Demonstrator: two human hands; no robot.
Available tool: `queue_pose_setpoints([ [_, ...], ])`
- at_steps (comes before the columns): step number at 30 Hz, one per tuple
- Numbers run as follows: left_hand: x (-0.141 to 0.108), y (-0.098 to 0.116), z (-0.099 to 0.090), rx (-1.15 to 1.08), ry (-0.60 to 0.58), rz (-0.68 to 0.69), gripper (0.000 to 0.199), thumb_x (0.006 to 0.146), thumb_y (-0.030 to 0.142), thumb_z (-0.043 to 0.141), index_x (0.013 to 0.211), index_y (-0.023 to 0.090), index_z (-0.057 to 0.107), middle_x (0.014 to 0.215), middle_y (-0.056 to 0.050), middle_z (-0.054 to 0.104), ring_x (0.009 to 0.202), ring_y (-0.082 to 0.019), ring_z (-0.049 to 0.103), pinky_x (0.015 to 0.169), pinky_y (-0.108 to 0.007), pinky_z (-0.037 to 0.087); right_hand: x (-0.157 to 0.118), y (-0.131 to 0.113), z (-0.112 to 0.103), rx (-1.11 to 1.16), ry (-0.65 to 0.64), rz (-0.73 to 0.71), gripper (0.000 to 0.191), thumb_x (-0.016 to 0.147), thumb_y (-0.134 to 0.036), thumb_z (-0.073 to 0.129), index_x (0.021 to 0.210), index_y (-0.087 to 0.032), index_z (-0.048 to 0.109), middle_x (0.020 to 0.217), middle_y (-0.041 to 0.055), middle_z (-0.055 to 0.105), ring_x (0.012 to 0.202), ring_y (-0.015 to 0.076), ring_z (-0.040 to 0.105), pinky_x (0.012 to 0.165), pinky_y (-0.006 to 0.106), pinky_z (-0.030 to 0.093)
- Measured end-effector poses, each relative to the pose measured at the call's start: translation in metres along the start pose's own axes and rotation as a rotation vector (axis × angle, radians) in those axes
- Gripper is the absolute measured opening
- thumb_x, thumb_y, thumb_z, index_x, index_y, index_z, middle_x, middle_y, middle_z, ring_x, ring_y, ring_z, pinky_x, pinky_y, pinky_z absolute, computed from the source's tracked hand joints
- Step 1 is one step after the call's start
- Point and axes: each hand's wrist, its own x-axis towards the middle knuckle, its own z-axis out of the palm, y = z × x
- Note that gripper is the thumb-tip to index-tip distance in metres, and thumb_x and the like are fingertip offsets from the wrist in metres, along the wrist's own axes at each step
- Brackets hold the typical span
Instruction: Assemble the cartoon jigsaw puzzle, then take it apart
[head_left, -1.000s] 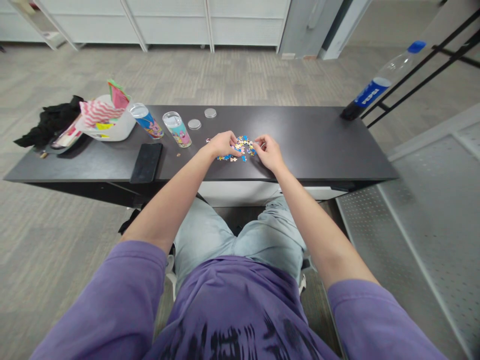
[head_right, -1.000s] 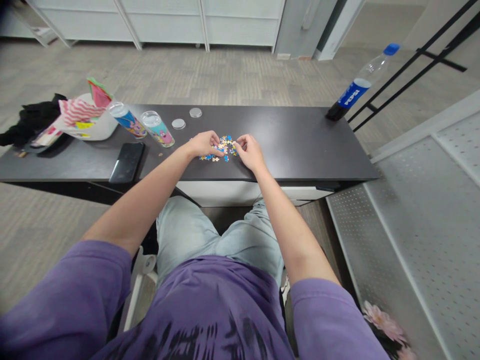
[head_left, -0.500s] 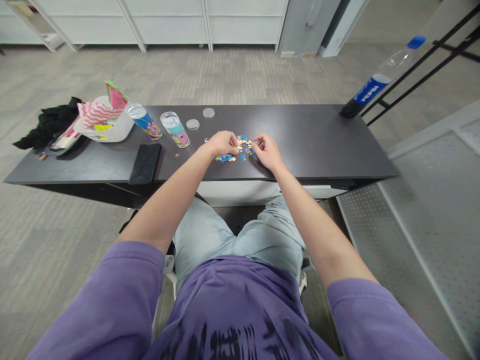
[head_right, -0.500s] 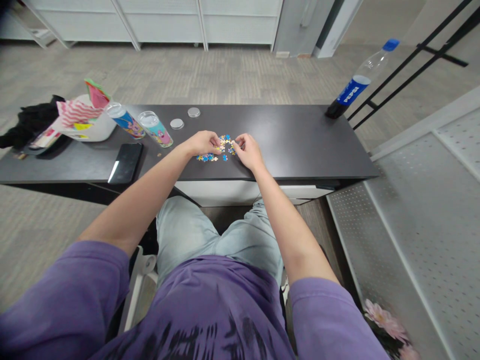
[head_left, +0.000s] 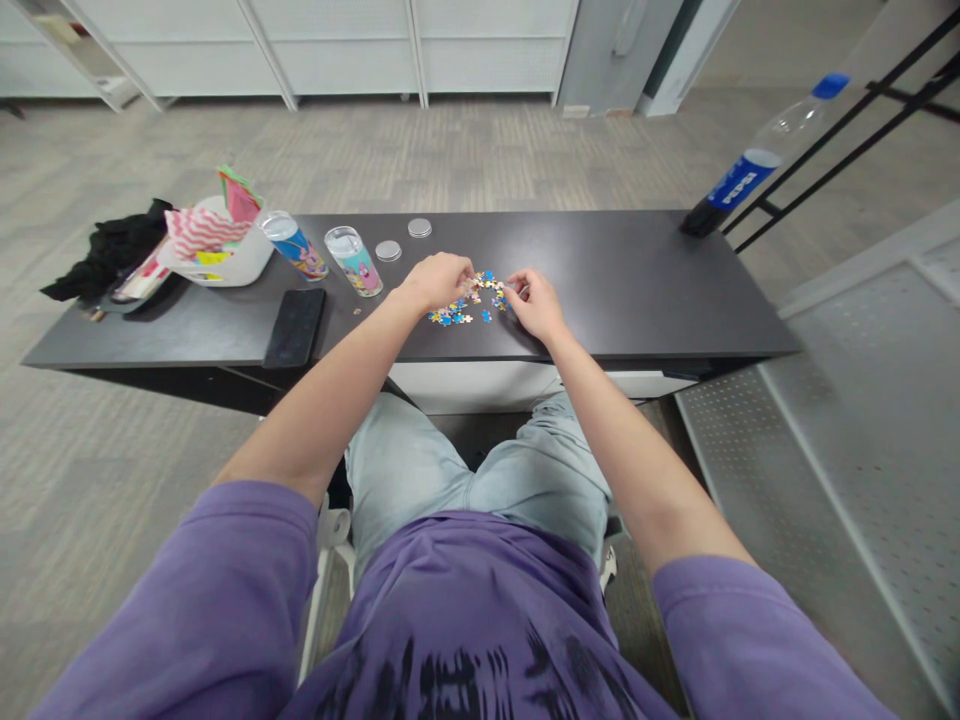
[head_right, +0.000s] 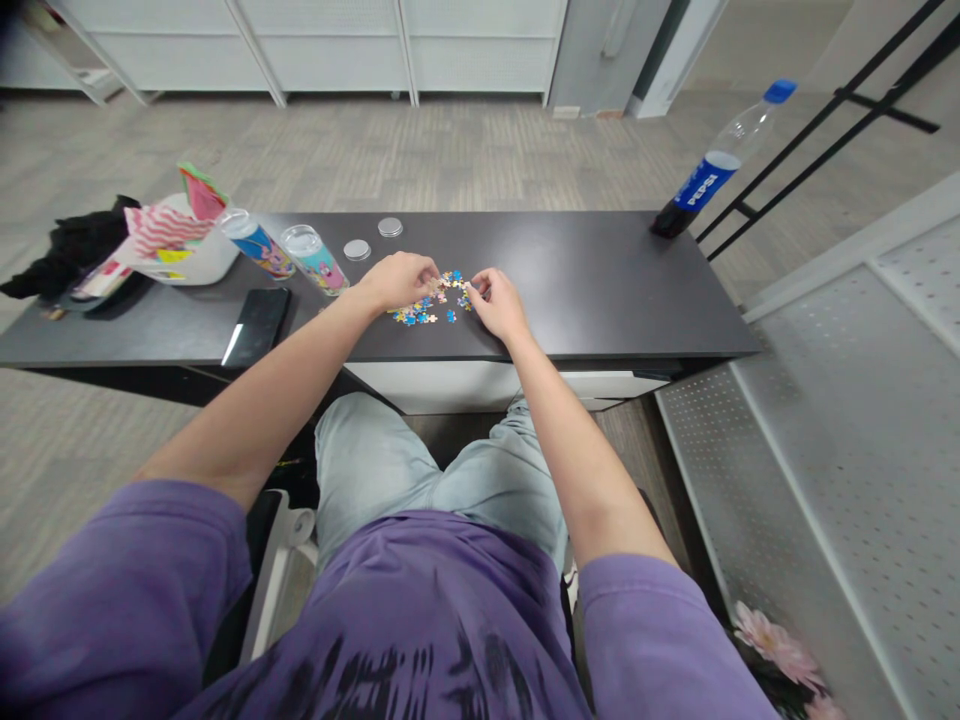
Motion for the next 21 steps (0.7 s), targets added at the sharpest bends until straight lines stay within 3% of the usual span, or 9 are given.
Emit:
queue_pose_setpoints([
  [5, -0.004, -0.011, -0.009, 0.029, 0.044, -0.076, 0.035, 0.1, 0.027, 0.083, 0.134, 0.03, 0.092, 0.14, -0.013, 0.087, 0.128, -0.035, 0.083, 0.118, -0.051, 0.067, 0.001, 0.003, 0.001, -0.011, -0.011, -0.001, 0.027, 0.121, -0.049, 0.09, 0.125, -0.023, 0.081, 0.112, 0.0023, 0.081, 0.095, 0.023, 0.075, 0.1, 0.045, 0.068],
  [8, -0.009, -0.01, -0.01, 0.073, -0.016, -0.118, 0.042, 0.097, 0.044, 0.094, 0.135, 0.026, 0.092, 0.157, -0.017, 0.08, 0.139, -0.04, 0.081, 0.127, -0.054, 0.065, 0.002, 0.006, 0.002, -0.015, -0.015, -0.003, 0.026, 0.121, -0.046, 0.091, 0.126, -0.023, 0.082, 0.112, 0.002, 0.08, 0.095, 0.0229, 0.075, 0.099, 0.044, 0.068],
  [11, -0.012, -0.004, -0.009, 0.109, -0.101, -0.16, 0.059, 0.091, 0.062, 0.103, 0.138, 0.027, 0.092, 0.16, -0.017, 0.081, 0.149, -0.044, 0.079, 0.136, -0.057, 0.061, 0.002, 0.007, 0.002, -0.019, -0.017, -0.006, 0.026, 0.121, -0.045, 0.091, 0.126, -0.022, 0.082, 0.113, 0.0021, 0.081, 0.096, 0.0231, 0.076, 0.1, 0.045, 0.069],
  [17, -0.011, 0.01, -0.006, 0.126, -0.159, -0.24, 0.047, 0.096, 0.051, 0.102, 0.137, 0.029, 0.094, 0.17, -0.016, 0.08, 0.16, -0.046, 0.075, 0.142, -0.063, 0.057, 0.001, 0.008, 0.001, -0.021, -0.021, -0.012, 0.025, 0.122, -0.045, 0.091, 0.127, -0.022, 0.083, 0.113, 0.0022, 0.081, 0.096, 0.0227, 0.077, 0.099, 0.044, 0.07],
  [21, -0.01, 0.014, -0.007, 0.095, -0.173, -0.262, 0.047, 0.098, 0.045, 0.105, 0.139, 0.027, 0.09, 0.162, -0.015, 0.085, 0.154, -0.041, 0.079, 0.139, -0.061, 0.06, 0.001, 0.007, 0.001, -0.013, -0.018, -0.01, 0.029, 0.122, -0.049, 0.09, 0.127, -0.022, 0.082, 0.113, 0.0023, 0.08, 0.095, 0.0228, 0.076, 0.099, 0.044, 0.069],
])
